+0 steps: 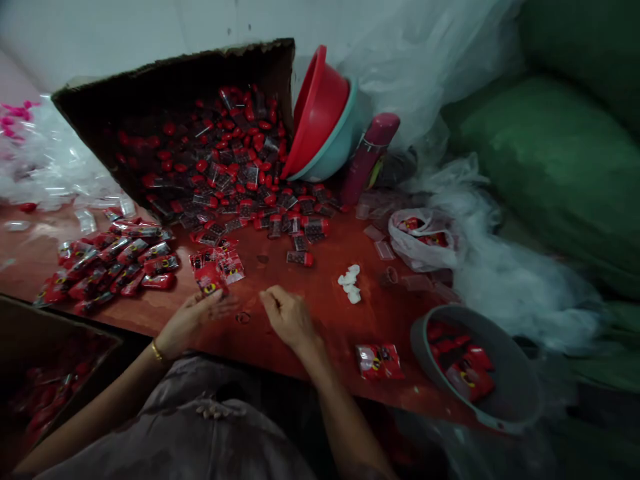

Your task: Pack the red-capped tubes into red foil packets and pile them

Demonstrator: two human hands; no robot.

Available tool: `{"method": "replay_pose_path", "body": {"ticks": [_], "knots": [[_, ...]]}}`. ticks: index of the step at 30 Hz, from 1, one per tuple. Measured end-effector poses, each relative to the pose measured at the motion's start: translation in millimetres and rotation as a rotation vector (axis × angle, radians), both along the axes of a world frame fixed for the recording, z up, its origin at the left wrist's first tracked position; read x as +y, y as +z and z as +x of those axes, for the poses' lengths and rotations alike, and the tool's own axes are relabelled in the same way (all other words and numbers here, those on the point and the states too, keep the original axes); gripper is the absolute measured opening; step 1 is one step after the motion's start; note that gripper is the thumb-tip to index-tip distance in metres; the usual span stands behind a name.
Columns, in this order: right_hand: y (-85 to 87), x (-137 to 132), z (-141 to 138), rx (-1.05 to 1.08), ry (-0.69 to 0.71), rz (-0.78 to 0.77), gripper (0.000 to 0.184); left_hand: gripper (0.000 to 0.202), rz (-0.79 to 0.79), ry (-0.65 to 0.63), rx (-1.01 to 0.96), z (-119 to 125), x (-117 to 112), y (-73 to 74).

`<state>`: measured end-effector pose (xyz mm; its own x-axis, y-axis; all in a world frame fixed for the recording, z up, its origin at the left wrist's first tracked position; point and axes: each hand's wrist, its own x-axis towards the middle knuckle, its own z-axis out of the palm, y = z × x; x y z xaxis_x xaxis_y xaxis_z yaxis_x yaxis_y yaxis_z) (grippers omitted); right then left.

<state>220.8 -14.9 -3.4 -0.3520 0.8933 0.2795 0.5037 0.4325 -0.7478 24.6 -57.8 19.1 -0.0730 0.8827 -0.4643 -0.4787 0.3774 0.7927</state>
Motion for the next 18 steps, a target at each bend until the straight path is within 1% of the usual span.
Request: {"method": "replay_pose_path", "body": {"ticks": [1,3,5,7,9,12,16,18], "knots": [[0.1,9.8,6.6,-0.030,-0.011,0.003,0.041,0.032,0.015,0.065,0.029,-9.2,0.6,2.6],[-6.1,28.4,17.2,-0.059,-0.035,0.003,0.044,0.026,0.036,0.188,0.080,-28.3,2.0,5.6],[-18.9,42.8,23.0,-0.053,-0.074,0.004,0.044,0.017,0.028,0.280,0.112,-45.8,3.6,6.0],[-33.7,51.3,24.1,-0.067,-0.112,0.022,0.044,0.008,-0.036,0.333,0.119,-59.2,5.8,5.2],[-45.4,54.6,22.4,-0.138,-0.117,0.065,0.040,0.008,-0.110,0.369,0.117,-68.8,9.1,4.6],[-53.4,53.9,19.4,-0.284,-0.070,0.129,0.032,0.014,-0.147,0.412,0.158,-80.5,16.7,5.0],[-53.7,51.4,18.7,-0.372,-0.054,0.158,0.025,0.018,-0.091,0.382,0.267,-102.6,29.5,5.9],[-53.0,50.6,19.0,-0.383,-0.054,0.158,0.024,0.018,-0.036,0.402,0.327,-116.8,35.0,6.9]]}}
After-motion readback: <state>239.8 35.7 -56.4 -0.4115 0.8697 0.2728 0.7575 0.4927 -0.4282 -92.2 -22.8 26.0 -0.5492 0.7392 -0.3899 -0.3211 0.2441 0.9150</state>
